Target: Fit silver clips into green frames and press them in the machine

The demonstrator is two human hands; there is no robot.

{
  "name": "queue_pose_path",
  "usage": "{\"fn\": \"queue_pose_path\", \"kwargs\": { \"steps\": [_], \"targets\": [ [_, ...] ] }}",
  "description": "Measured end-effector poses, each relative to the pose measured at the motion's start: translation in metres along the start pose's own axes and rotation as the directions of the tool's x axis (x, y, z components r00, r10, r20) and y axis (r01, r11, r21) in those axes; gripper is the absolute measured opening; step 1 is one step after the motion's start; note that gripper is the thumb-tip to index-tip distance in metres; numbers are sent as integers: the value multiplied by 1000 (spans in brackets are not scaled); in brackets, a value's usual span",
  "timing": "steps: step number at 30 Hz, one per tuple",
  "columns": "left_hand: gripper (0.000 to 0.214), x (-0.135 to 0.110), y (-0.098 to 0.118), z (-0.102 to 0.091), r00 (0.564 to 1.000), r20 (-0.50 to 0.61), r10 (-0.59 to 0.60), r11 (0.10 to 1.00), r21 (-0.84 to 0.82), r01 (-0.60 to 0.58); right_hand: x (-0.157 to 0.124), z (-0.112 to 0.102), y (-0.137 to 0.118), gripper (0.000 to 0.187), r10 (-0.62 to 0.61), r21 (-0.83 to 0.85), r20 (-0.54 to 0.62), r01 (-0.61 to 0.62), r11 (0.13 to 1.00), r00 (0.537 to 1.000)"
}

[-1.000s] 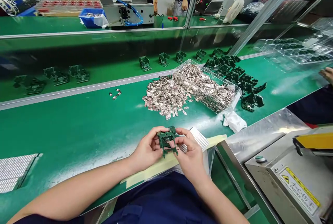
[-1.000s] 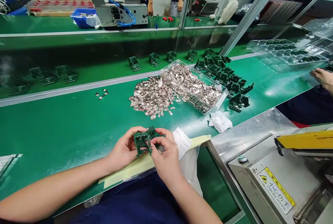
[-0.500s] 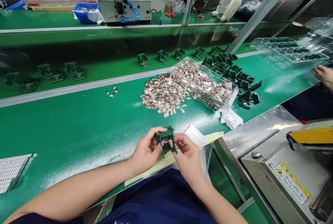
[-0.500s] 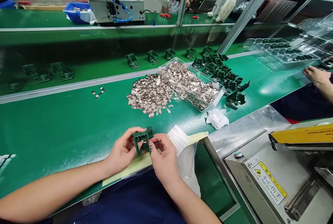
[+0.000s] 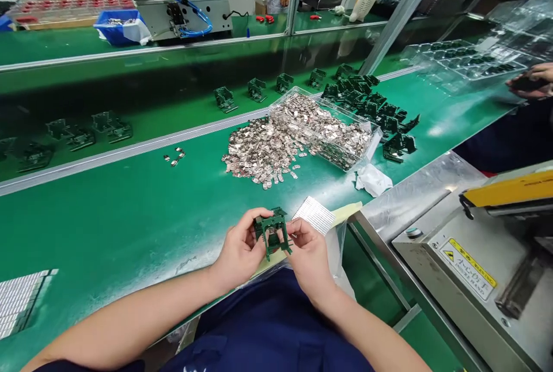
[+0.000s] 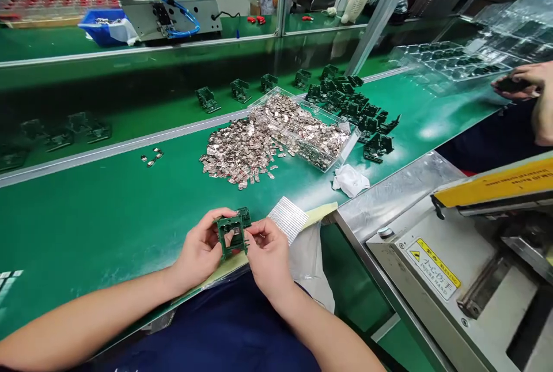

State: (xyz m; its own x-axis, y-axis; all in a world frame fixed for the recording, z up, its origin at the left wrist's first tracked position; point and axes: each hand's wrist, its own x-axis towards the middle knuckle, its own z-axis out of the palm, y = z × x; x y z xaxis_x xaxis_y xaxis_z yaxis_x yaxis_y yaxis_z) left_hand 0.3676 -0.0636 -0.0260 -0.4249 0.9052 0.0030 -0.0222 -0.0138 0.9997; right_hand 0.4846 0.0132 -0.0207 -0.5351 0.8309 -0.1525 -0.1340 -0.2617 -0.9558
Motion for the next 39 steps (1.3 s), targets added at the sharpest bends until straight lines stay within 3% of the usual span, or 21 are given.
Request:
{"fn": "queue_pose_path", "kwargs": {
  "steps": [4,7,10,12,15,17,24,29,34,39],
  "targets": [
    [29,8,5,18,991,135,20,998,51,-27,-13,-25,-6,24,-108,-44,-64,105,993,992],
    [32,27,4,39,980,198,36,999,24,-42,-25,-62,-1,24,-191,-157,-224,157,975,956],
    [35,53,-5,64,985,169,41,997,-78,-28,-33,-97,17,36,-167,-264,-355,73,962,920],
    [37,68,-15,80,985,160,63,991,-126,-42,-34,-107,32,44,-84,-282,-272,5,959,959],
    [39,79,-28,93,984,151,98,987,-138,-77,-27,-102,50,45,-36,-261,-96,10,965,995],
    [39,80,-34,94,984,150,100,989,-121,-82,-20,-93,58,43,-65,-244,-69,47,969,995],
    [38,75,-34,86,982,167,90,995,-63,-81,-12,-84,68,50,-168,-243,-112,137,960,979],
    [40,76,-29,89,985,172,32,998,-58,-23,-15,-82,68,46,-153,-227,-146,118,967,977],
    [37,64,-28,92,945,325,-20,999,42,6,-21,-80,69,45,-136,-226,-202,89,970,970],
    [44,61,-28,91,929,356,-101,961,-205,183,-36,-78,69,43,-115,-263,-123,79,962,986]
  ]
}}
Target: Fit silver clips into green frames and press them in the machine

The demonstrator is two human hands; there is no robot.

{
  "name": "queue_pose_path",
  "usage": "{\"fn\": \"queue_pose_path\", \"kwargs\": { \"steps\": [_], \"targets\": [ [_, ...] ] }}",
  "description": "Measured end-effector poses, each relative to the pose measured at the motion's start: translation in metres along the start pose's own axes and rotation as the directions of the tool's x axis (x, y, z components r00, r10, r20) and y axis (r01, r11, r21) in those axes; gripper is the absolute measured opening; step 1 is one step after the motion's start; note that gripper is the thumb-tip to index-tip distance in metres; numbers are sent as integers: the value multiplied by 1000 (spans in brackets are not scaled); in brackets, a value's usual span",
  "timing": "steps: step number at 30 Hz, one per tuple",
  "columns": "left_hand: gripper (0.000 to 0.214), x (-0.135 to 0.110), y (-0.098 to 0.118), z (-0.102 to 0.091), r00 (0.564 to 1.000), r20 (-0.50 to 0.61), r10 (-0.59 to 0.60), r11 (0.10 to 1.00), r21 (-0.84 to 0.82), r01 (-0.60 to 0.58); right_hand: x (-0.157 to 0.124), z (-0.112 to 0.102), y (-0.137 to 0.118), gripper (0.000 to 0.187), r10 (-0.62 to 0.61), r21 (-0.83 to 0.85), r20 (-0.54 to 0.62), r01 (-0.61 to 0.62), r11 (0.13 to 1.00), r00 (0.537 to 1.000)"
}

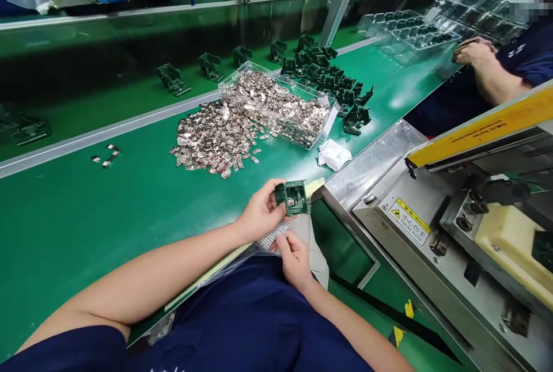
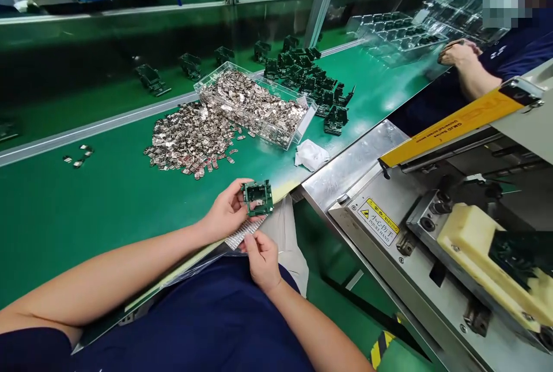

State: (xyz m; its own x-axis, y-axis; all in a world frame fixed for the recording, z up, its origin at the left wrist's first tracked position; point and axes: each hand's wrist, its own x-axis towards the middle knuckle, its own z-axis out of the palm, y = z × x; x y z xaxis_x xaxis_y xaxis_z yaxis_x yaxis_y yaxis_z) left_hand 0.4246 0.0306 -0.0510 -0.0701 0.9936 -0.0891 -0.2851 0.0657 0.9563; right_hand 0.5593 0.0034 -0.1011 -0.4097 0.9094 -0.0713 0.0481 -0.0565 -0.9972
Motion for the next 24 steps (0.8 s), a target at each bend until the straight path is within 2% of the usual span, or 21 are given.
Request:
{"fn": "queue_pose_path", "kwargs": {
  "steps": [7,11,18,21,24],
  "targets": [
    [41,5,0,-2,999,-25,21,1000,24,-20,1,1,2,40,-86,-116,-14,84,990,996],
    [46,5,2,-1,1000,-24,7,999,-31,-8,6,-6,5,38,-119,-219,47,126,968,992],
    [45,6,1,-3,1000,-8,25,999,-27,-26,13,-28,14,27,45,-384,168,23,923,985],
    [44,5,-1,-5,998,-7,56,998,-11,-56,13,-39,-3,22,89,-424,158,-14,906,984],
    [41,3,-4,-7,994,10,109,993,35,-109,14,-51,-36,20,55,-406,43,-33,913,998]
  ]
}}
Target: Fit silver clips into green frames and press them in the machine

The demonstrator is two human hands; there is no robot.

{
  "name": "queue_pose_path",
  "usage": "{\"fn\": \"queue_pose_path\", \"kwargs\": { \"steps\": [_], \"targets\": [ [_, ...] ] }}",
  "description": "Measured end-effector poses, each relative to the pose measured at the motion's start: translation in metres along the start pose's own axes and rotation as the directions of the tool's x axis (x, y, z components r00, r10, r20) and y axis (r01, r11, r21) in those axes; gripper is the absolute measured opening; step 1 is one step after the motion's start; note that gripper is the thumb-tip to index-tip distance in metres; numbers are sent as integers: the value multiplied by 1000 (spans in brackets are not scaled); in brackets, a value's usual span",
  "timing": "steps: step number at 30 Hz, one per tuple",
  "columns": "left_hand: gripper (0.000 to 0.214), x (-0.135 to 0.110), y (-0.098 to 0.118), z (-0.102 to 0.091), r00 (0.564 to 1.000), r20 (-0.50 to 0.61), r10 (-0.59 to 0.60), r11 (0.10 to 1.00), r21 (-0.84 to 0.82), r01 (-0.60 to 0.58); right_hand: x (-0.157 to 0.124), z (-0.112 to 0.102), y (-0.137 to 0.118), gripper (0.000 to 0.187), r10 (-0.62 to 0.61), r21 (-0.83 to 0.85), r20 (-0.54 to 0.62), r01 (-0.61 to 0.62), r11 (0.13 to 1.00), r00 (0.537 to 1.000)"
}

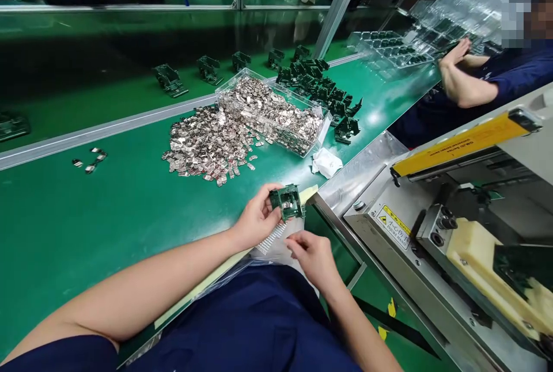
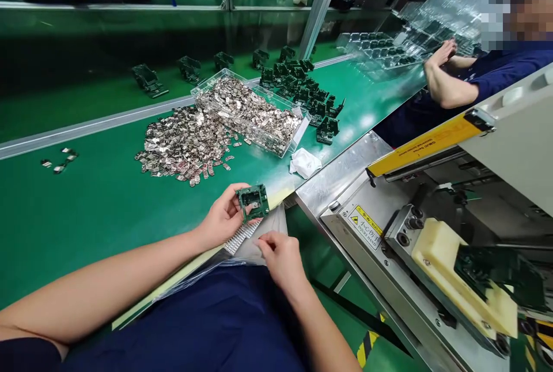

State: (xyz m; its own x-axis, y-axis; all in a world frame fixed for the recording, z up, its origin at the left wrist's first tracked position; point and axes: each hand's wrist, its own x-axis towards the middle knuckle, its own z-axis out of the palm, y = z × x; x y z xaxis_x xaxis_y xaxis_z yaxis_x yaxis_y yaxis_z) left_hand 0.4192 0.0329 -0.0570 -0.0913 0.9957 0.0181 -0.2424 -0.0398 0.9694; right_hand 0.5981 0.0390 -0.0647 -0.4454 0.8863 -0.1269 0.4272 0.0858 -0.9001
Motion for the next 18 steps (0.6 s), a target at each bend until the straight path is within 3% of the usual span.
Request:
{"fn": "queue_pose_path", "kwargs": {
  "steps": [4,9,15,18],
  "targets": [
    [39,-3,-2,-1,998,17,59,995,73,-61,7,-23,-35,15,-138,23,-208,146,989,968],
    [36,-5,0,-2,993,39,113,984,131,-117,26,-14,-54,10,-356,-63,-272,352,934,894],
    [35,-8,4,-1,991,63,121,969,208,-132,29,2,-59,15,-379,-203,-288,330,922,879],
    [33,-10,3,-1,989,58,136,956,254,-147,28,5,-54,18,-355,-197,-327,305,932,876]
  ]
}}
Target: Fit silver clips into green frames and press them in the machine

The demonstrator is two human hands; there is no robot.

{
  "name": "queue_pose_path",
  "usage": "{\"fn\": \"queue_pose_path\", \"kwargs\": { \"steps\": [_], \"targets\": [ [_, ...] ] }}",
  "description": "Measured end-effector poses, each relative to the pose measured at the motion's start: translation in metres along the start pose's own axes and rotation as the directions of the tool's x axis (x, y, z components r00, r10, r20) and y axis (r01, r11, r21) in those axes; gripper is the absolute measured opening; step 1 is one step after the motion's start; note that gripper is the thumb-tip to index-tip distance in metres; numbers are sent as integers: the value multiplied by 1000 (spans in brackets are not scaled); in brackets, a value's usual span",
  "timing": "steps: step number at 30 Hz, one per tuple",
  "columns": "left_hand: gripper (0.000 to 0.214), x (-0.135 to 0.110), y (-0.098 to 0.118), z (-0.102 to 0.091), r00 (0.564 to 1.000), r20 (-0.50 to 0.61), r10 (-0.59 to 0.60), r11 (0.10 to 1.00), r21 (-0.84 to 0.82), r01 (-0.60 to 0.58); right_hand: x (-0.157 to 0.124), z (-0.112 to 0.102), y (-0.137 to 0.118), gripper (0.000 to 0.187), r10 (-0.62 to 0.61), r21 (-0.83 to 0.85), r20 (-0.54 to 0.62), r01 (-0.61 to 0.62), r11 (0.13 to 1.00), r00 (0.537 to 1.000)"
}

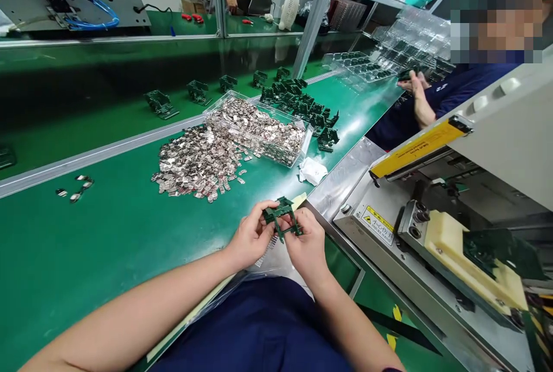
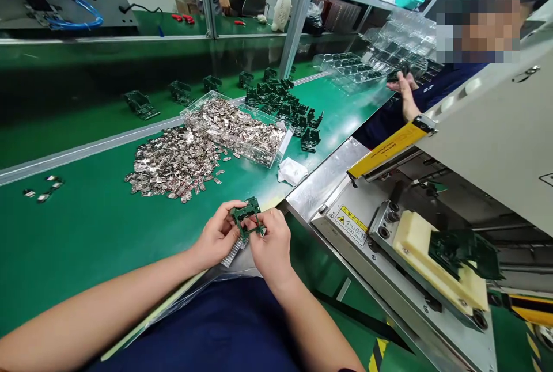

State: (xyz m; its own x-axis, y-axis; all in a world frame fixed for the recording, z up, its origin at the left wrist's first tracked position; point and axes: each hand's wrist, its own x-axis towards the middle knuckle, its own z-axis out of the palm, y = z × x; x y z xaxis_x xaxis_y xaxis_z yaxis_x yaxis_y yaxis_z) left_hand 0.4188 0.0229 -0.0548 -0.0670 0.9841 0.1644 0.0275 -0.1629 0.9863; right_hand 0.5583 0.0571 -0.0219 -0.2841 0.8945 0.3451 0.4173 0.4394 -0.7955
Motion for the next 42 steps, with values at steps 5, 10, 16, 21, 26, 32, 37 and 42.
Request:
{"fn": "queue_pose_path", "kwargs": {
  "steps": [5,10,16,21,26,32,37,42],
  "targets": [
    [36,-2,-2,0,999,-12,30,999,-11,-30,-1,4,11,28,229,290,-53,-205,935,972],
    [39,-1,5,7,1000,0,2,1000,16,-2,2,-2,13,41,353,584,78,-330,741,932],
    [37,7,25,34,989,143,-31,998,65,22,-11,-33,22,42,355,647,45,-298,702,934],
    [30,35,45,77,902,426,73,977,153,-152,-41,-120,23,60,-75,181,-145,101,978,987],
    [44,65,91,155,556,817,153,939,54,-338,-99,-212,20,57,-106,60,-382,139,989,918],
    [71,123,122,275,587,765,267,835,121,-537,-141,-296,49,60,65,40,-907,-69,997,416],
    [72,136,120,291,750,652,113,981,46,-188,-111,-322,64,60,108,14,-834,-175,984,542],
    [72,122,104,182,848,525,-69,995,101,18,-64,-325,64,59,223,-170,-540,-364,916,812]
  ]
}}
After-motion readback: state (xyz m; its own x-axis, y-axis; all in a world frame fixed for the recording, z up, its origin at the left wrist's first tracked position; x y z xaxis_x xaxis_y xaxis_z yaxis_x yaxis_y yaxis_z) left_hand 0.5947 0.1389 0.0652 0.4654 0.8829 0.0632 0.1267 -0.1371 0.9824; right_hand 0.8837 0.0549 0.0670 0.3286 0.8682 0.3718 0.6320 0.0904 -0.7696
